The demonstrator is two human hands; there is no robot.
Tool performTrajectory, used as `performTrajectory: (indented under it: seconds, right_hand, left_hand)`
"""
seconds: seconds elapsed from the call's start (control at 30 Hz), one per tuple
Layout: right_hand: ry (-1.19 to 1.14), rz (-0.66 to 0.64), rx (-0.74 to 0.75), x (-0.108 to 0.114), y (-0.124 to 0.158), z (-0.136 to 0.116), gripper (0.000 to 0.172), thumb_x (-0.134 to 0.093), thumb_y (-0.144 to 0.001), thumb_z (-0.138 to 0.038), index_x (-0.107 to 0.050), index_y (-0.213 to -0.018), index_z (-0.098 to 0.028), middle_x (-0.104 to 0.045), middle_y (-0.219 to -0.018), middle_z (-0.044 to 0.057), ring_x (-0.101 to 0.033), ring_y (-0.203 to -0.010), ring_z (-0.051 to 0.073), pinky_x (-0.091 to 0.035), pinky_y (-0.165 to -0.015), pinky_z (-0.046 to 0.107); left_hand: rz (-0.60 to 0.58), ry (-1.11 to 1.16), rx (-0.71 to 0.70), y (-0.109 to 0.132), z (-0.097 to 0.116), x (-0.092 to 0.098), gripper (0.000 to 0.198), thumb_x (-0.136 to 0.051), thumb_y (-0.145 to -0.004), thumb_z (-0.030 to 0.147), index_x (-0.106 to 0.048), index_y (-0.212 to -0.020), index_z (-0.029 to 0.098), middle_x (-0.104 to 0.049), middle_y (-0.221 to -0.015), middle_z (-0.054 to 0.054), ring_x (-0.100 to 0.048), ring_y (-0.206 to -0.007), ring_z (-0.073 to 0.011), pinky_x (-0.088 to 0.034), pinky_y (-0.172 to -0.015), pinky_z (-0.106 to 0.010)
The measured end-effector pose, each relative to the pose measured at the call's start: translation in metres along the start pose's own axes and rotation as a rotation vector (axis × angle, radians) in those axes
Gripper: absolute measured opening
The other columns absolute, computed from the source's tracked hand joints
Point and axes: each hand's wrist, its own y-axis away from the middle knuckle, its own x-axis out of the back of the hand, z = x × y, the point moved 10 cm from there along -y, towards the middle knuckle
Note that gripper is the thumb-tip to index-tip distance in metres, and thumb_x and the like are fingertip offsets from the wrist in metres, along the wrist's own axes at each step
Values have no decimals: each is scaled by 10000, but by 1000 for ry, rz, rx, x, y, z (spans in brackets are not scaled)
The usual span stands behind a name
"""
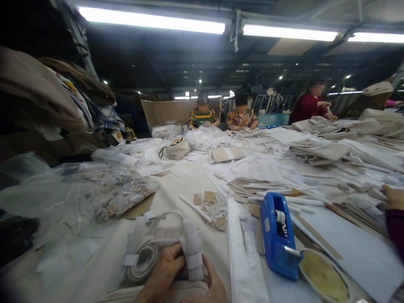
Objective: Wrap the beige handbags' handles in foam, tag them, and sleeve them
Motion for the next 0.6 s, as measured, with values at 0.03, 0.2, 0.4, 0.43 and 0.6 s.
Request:
performTrajectory:
  seconds: [0.03,0.2,0.4,0.43,0.6]
  right_hand:
    - [-74,-17,-3,-6,1,-2,981,-814,-505,-483,-413,-1344,-172,-664,-1135,100,-581,-1094,362,-441,-952,459]
    - [-287,-83,68,-21,4,-29,869,-822,-501,-408,-492,-1270,-174,-682,-1060,83,-623,-988,321,-467,-881,423]
    - [-404,-153,72,-26,7,-44,727,-836,-478,-323,-616,-1154,-174,-682,-1015,39,-609,-969,279,-463,-849,362]
    - [-421,-169,68,-26,7,-45,715,-838,-475,-310,-624,-1143,-171,-685,-1006,36,-611,-967,276,-460,-845,354]
    - [-393,-204,26,-24,7,-42,644,-837,-466,-257,-669,-1077,-144,-694,-986,45,-617,-946,267,-451,-820,327]
  left_hand:
    - [-5,16,10,0,2,0,272,-570,-694,309,-693,-858,131,-664,-740,-23,-581,-783,-206,-453,-751,-296]
    - [-27,-59,25,2,10,0,247,-561,-719,314,-677,-849,139,-648,-780,-28,-551,-792,-200,-435,-760,-286]
    - [18,-238,56,4,7,7,210,-498,-725,331,-622,-706,163,-585,-719,-18,-500,-752,-194,-411,-691,-264]
    - [26,-254,58,4,8,7,202,-488,-726,325,-612,-698,168,-573,-713,-16,-490,-741,-190,-407,-678,-262]
    - [42,-259,77,4,8,6,181,-482,-695,307,-592,-703,163,-554,-696,-13,-472,-691,-178,-393,-624,-269]
